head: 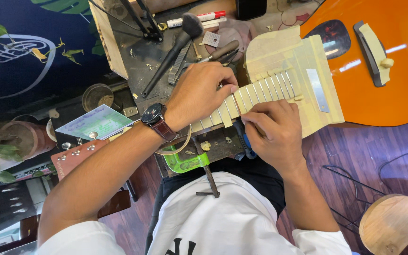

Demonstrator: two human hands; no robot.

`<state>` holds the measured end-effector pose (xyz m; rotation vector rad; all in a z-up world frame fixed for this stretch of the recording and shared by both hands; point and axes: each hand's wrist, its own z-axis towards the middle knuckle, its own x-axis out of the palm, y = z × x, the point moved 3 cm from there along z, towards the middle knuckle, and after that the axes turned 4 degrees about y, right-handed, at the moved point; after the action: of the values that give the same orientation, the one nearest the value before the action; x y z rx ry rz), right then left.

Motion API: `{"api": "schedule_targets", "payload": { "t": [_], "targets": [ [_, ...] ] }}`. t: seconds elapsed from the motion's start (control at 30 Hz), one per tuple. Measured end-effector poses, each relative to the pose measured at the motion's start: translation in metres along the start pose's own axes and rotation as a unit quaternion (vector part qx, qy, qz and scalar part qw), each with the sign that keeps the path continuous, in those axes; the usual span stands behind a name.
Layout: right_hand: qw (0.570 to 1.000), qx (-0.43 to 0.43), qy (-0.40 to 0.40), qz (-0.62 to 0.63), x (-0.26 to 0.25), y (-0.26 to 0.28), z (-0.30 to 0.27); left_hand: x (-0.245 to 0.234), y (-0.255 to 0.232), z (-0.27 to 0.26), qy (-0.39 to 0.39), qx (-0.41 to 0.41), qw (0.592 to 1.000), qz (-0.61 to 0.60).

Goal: The person applies masking tape to the fretboard of a guitar neck clamped in a vise, then uses a metal scraper to remove old material from between the frets. They repeatedly apply and remove tape while scraping and cleaning the fretboard area.

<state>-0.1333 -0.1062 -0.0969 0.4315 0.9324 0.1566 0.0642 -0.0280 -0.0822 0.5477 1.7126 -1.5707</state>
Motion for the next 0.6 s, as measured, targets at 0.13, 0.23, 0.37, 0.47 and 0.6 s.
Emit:
{"api": "schedule_targets", "payload": {
  "t": [0.13,0.23,0.37,0.47,0.6],
  "targets": [
    [1.000,0.002,-0.001,-0.004,0.0001,-0.0003,-0.0013,0.0007,-0.0008,0.0015,0.011,-0.025,0.998,-0.053],
    [1.000,0.001,-0.003,0.002,0.0000,-0.0003,-0.0012,0.0009,0.0002,0.0025,0.014,-0.034,0.997,-0.062],
    [1.000,-0.001,0.001,0.005,0.0009,-0.0024,-0.0031,0.0002,0.0014,0.0035,0.023,-0.047,0.996,-0.073],
    [1.000,0.001,0.004,0.010,0.0008,-0.0020,-0.0028,-0.0013,-0.0006,0.0027,0.023,-0.051,0.996,-0.076],
    [1.000,-0.001,0.003,0.012,0.0002,-0.0017,-0.0019,0.0010,0.0021,0.0037,0.023,-0.053,0.995,-0.077]
  ]
}}
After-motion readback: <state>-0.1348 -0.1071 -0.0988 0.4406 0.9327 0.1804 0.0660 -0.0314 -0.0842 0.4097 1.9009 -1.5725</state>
